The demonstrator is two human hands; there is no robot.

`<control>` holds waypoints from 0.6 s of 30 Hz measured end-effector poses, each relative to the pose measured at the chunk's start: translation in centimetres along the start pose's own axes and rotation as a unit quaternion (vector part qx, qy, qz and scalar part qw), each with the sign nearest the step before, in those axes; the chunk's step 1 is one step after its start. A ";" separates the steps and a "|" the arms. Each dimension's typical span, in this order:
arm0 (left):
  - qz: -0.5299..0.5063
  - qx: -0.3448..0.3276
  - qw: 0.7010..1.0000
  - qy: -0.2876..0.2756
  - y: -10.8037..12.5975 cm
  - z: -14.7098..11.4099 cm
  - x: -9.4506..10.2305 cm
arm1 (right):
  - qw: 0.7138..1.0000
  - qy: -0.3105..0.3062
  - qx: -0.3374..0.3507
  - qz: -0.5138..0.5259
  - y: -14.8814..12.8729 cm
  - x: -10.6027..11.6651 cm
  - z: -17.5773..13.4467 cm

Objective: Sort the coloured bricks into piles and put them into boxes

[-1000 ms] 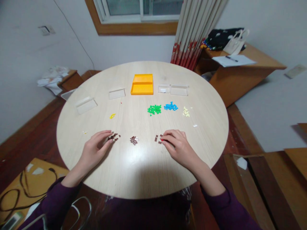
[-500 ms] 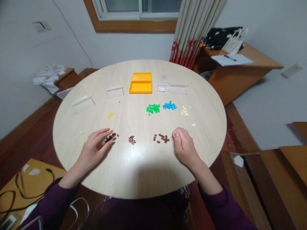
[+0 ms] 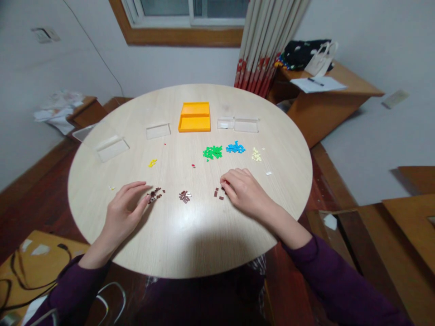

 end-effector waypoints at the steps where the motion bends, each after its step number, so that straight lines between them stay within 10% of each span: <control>1: 0.001 -0.001 1.000 0.003 0.0 0.0 0.0 | 1.000 -0.013 0.001 -0.009 0.1 0.1 0.4; 10: -0.021 0.015 0.999 0.019 -0.1 -0.1 0.0 | 0.984 -0.155 0.081 -0.025 0.8 0.1 2.6; 18: -0.030 0.029 0.999 0.026 0.1 -0.1 0.4 | 0.984 -0.149 0.101 -0.010 1.5 -0.6 2.7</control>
Point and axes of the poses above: each hand's wrist, its own z-axis towards the middle knuckle, its own x-axis out of the back of the hand, y = z × x, the point moved 1 cm from there along z, towards the middle knuckle, and after that the axes turned 8 degrees about -y, right-handed, at the moved point
